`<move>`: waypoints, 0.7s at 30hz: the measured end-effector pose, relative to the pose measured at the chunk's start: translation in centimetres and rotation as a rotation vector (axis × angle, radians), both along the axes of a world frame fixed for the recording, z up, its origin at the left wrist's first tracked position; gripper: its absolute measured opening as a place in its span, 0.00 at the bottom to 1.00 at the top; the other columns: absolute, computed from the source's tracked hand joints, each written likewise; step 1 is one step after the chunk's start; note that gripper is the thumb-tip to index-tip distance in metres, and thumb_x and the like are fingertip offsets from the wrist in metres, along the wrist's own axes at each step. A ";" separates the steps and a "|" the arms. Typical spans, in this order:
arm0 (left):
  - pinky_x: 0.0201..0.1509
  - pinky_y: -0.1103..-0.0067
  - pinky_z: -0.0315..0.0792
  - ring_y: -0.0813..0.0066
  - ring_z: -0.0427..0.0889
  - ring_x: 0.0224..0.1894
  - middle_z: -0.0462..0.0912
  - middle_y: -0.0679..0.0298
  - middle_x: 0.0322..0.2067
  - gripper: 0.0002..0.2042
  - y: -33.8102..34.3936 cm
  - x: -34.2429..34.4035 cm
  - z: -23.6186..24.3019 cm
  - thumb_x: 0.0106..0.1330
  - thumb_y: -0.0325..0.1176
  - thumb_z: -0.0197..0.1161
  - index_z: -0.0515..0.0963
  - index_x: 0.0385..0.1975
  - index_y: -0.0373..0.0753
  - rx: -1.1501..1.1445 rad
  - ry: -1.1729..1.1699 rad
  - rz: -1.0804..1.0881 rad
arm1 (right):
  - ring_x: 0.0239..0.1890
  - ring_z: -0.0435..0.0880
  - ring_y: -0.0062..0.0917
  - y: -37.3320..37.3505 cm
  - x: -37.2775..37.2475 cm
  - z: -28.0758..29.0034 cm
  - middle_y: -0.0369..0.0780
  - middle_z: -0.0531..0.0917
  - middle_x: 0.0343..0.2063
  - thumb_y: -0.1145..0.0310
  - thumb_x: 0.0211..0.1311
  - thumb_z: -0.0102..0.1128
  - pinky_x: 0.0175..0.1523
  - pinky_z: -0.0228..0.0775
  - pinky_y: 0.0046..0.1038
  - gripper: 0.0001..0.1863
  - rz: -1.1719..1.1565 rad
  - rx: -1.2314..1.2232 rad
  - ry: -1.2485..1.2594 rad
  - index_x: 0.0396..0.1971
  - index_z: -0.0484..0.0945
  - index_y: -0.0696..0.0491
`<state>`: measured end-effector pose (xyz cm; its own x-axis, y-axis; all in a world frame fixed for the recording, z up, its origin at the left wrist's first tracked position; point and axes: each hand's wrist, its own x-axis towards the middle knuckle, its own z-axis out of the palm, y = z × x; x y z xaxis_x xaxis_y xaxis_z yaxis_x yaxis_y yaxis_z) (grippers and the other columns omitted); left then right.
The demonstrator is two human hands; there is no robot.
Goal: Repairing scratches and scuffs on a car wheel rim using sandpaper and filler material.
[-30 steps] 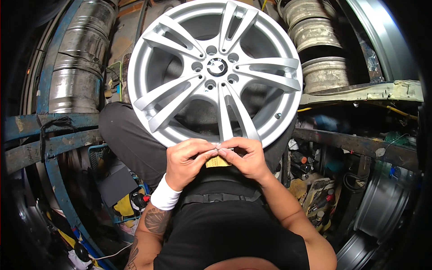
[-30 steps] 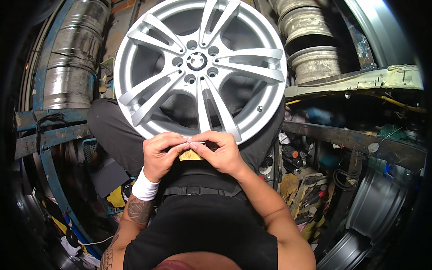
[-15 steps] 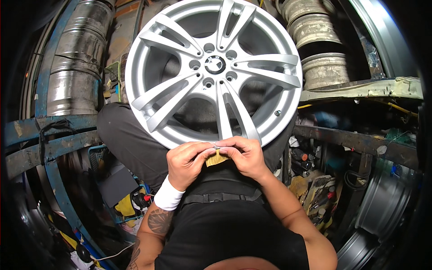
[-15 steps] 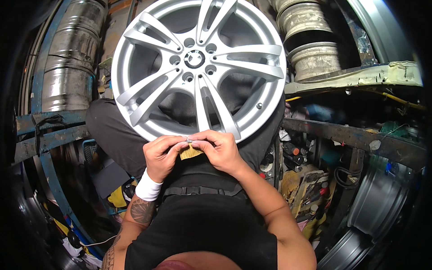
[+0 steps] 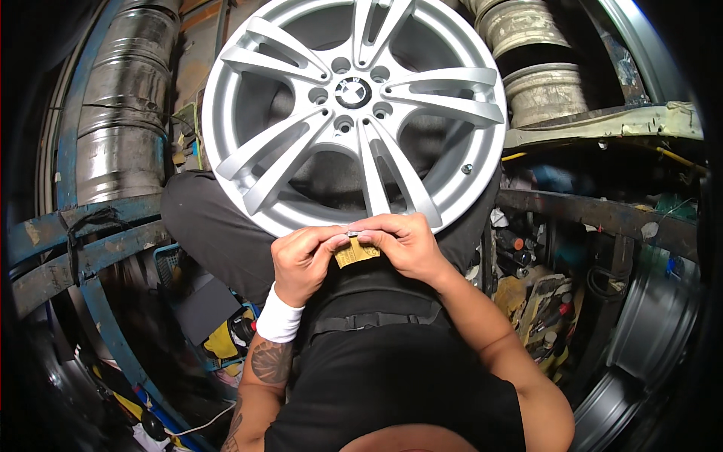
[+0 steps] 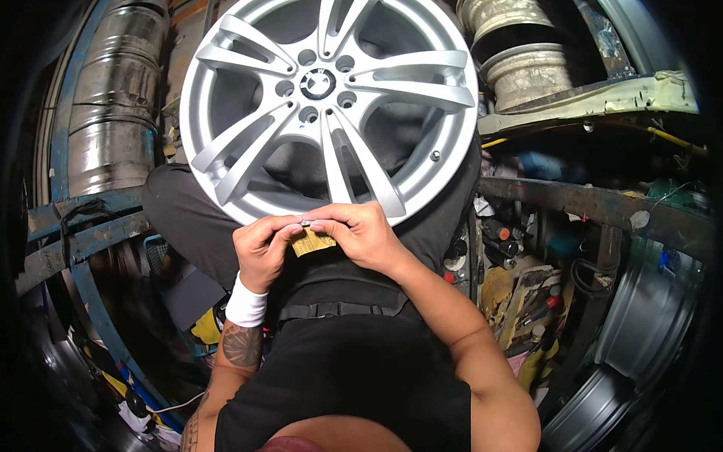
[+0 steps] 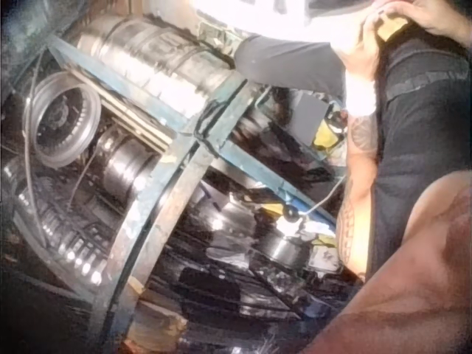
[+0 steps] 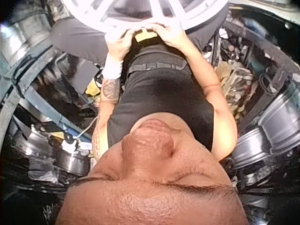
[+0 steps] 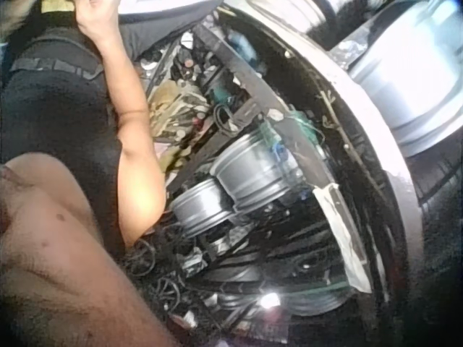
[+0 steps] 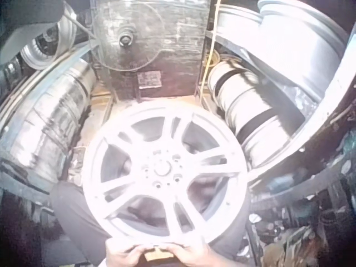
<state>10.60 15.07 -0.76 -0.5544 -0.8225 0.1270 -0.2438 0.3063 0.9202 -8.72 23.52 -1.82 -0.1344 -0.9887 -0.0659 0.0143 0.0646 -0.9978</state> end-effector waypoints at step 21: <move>0.43 0.78 0.80 0.74 0.88 0.36 0.90 0.59 0.35 0.05 -0.5 1.3 0.1 0.60 0.17 0.75 0.86 0.34 0.32 0.437 0.227 -0.048 | 0.35 0.87 0.15 0.3 1.0 -0.4 0.39 0.91 0.31 0.66 0.75 0.66 0.41 0.78 0.22 0.12 0.011 0.058 -0.122 0.43 0.87 0.62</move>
